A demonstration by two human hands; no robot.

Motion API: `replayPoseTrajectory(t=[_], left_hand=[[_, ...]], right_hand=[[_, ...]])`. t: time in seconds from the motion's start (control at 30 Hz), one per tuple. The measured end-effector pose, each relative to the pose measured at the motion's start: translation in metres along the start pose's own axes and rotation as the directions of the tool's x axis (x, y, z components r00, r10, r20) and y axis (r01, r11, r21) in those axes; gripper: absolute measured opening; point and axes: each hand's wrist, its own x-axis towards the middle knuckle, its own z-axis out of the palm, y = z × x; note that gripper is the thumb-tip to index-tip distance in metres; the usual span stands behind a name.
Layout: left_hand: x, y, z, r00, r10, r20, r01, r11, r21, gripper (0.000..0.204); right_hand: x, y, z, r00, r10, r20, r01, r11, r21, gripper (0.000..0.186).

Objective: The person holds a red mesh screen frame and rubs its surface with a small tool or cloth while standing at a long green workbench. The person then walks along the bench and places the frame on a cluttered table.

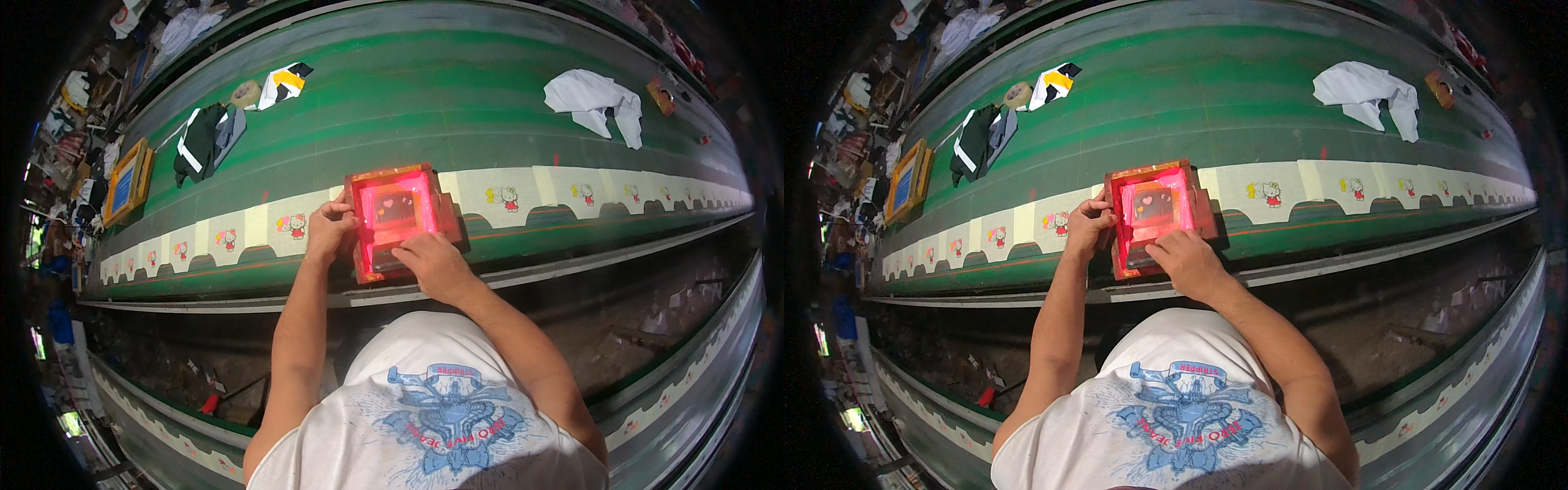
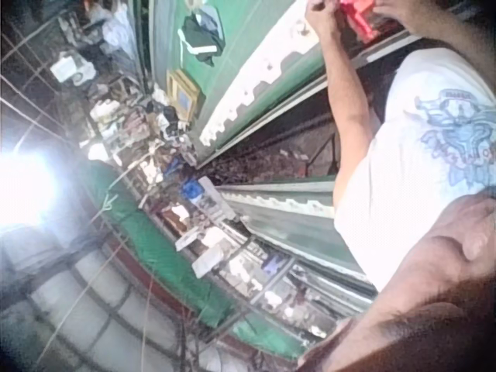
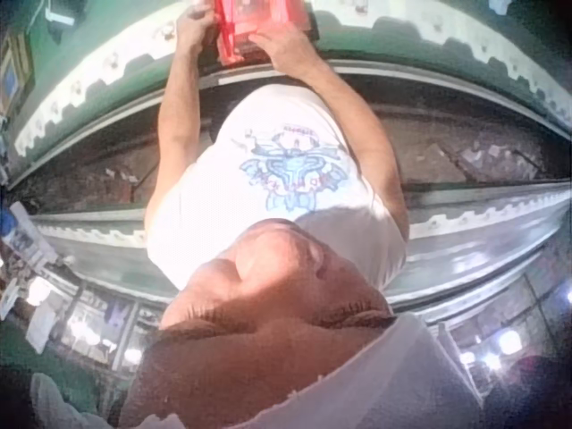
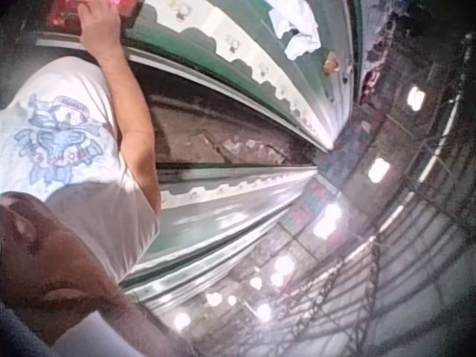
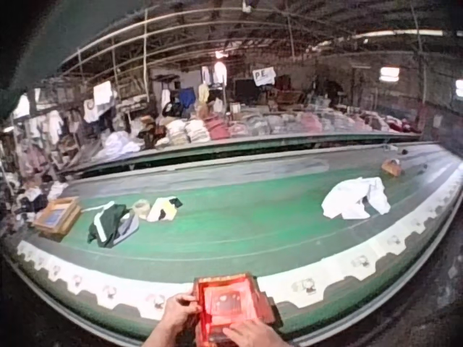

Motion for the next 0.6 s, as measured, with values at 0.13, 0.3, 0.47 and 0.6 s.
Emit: replayPoseTrajectory(t=[0.13,0.3,0.47,0.6], left_hand=[[0.002,-0.003,-0.001,0.998,-0.051,-0.037,0.054,0.993,0.101,0.033],[-0.001,-0.007,0.000,0.998,-0.001,-0.065,0.008,0.994,0.109,0.034],[-0.002,-0.004,0.005,0.998,0.009,-0.056,0.000,0.985,0.171,0.030],[-0.001,-0.005,0.003,0.999,0.044,-0.010,-0.041,0.980,0.197,0.025]], right_hand=[[0.010,0.013,0.000,0.976,0.045,0.213,-0.045,0.999,-0.004,0.039],[0.063,0.048,-0.016,0.930,0.122,0.347,-0.168,0.980,0.105,0.043],[0.099,0.077,0.001,0.974,0.132,0.186,-0.136,0.991,0.007,0.047],[0.100,0.086,0.018,0.981,0.164,0.108,-0.159,0.986,-0.051,0.050]])
